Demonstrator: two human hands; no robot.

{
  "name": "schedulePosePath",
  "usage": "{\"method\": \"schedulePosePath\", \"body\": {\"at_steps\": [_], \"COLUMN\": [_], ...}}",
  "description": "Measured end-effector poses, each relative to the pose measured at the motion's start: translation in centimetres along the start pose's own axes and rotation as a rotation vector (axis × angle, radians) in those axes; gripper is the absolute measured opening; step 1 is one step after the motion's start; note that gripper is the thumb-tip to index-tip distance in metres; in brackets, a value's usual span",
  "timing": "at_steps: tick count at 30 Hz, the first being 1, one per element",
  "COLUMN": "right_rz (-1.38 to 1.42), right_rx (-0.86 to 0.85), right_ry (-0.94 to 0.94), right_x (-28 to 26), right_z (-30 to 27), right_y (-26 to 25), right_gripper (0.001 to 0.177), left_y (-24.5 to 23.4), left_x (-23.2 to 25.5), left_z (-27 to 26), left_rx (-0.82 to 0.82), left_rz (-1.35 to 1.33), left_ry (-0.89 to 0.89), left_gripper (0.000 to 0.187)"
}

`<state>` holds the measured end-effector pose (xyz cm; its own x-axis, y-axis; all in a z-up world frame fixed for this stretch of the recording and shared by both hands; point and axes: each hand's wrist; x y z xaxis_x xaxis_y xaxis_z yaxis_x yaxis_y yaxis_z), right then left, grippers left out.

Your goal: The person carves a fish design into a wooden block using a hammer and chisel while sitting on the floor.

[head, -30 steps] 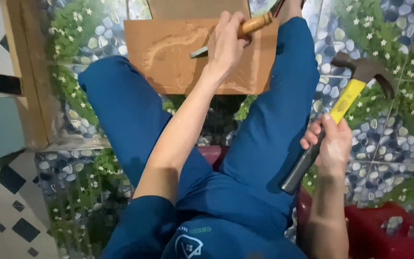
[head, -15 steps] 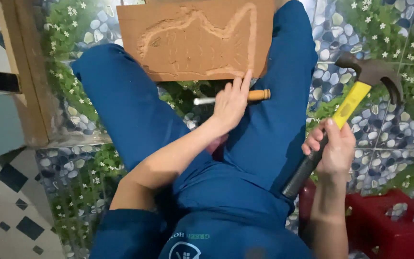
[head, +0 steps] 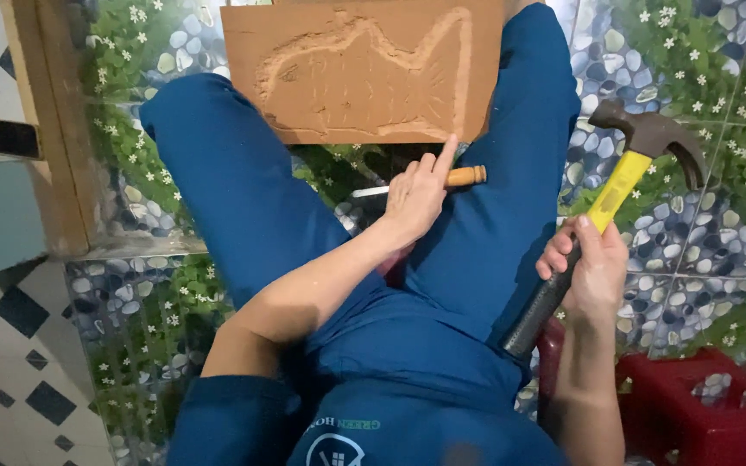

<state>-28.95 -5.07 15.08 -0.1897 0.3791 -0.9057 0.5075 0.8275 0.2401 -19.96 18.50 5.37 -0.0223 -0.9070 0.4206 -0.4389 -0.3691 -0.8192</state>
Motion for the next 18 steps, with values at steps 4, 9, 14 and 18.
{"method": "schedulePosePath", "body": {"at_steps": [4,9,14,18], "right_rz": [-0.007,-0.026,-0.014,-0.028], "right_rx": [0.001,-0.006,-0.053,-0.075], "right_ry": [-0.001,-0.013,0.008,0.034], "right_x": [0.0,-0.2,0.7,1.8], "right_z": [0.1,0.1,0.7,1.4], "right_y": [-0.2,-0.2,-1.9,-3.3], "right_gripper": [0.01,0.012,0.012,0.011], "left_y": [3.6,-0.2,1.7,4.4], "left_x": [-1.1,0.8,0.4,-0.2], "left_z": [0.7,-0.4,0.0,0.8], "left_rx": [0.004,0.038,0.076,0.06], "left_rz": [-0.008,-0.176,-0.166,-0.154], "left_ry": [0.027,0.054,0.027,0.04], "left_gripper": [0.077,0.083,0.09,0.071]}}
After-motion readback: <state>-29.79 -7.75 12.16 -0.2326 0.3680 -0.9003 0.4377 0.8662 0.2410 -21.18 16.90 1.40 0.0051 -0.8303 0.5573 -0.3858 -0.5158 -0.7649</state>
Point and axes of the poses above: each hand's wrist, its own z-axis towards the middle knuckle, its own y-axis out of the palm, x = y × z, and after that the axes turned 14 degrees about -y, right-handed
